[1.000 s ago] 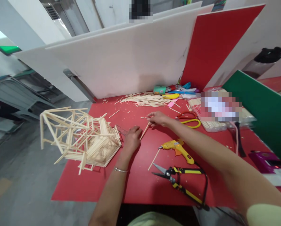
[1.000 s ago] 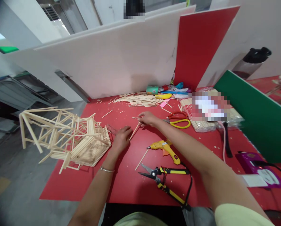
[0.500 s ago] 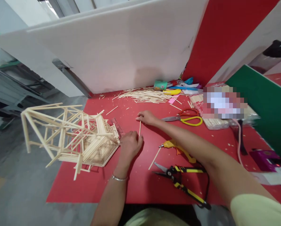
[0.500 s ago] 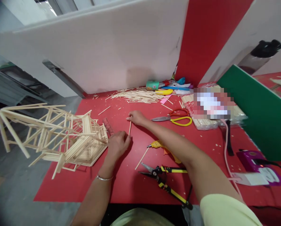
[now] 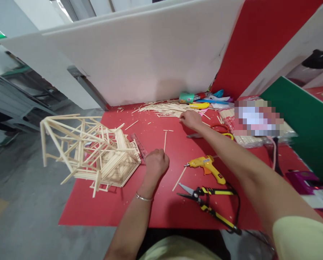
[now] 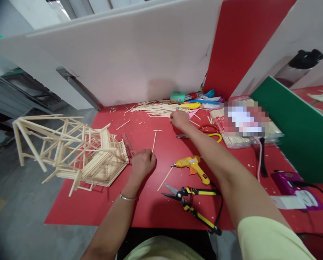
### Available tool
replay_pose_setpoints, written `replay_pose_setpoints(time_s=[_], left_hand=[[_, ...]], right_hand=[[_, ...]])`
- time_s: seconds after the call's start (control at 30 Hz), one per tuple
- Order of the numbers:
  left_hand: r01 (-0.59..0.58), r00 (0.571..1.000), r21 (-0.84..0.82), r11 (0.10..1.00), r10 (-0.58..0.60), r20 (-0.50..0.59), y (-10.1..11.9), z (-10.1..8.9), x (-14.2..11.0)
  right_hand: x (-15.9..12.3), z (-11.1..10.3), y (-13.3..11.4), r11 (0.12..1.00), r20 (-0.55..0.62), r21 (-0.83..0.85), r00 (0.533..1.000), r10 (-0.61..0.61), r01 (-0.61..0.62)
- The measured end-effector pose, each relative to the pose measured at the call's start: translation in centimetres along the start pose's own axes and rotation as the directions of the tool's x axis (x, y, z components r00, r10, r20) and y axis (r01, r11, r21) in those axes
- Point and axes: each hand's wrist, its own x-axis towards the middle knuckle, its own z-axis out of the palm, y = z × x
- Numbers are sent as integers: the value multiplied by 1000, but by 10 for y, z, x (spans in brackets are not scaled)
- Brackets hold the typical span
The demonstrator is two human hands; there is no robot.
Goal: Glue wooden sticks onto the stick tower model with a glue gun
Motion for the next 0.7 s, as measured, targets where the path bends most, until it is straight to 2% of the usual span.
replay_pose_setpoints(time_s=[0.13, 0.2, 0.23, 0.27, 0.3, 0.33, 0.37, 0.4, 0.47, 0.53, 0.63, 0.7], left_hand=[[2, 1000, 4, 1000, -2, 8, -1, 1, 1], [15, 1000, 2, 1000, -15, 23, -2, 1, 1], [21, 999, -1, 1000, -21, 30, -3, 0, 2], [26, 999, -5, 1000, -25, 37, -4, 0, 2], [27, 999, -11, 1000, -27, 43, -4, 0, 3], [30, 998, -18, 999, -29, 47, -5, 0, 3], [34, 998, -26, 999, -33, 48, -5, -1, 3], [42, 998, -34, 999, -41, 49, -6, -1, 3], [71, 996, -52, 996, -69, 50, -6, -2, 4], [111, 993, -67, 992, -108, 53, -8, -3, 4], [157, 987, -112, 981, -152, 53, -13, -4, 7], [179, 983, -180, 967, -169, 65, -17, -5, 8]], right_hand=[[10, -10, -6, 1000, 66, 2, 998, -6, 6], [-4, -14, -17, 996, 160, 33, 983, -85, 81], [-19, -15, -24, 987, 233, 61, 959, -159, 149], [-38, -16, -32, 971, 308, 96, 921, -238, 219], [-60, -16, -39, 936, 394, 154, 849, -353, 317], [-86, -15, -47, 844, 480, 217, 700, -529, 490], [-112, -13, -54, 749, 493, 227, 591, -639, 622], [-137, -9, -61, 662, 480, 180, 523, -705, 727], [-176, 2, -71, 555, 482, 54, 465, -743, 830], [-196, 15, -76, 491, 469, -34, 448, -761, 870], [-197, 26, -75, 434, 397, -62, 422, -815, 899], [-189, 25, -71, 442, 316, 1, 419, -851, 897]])
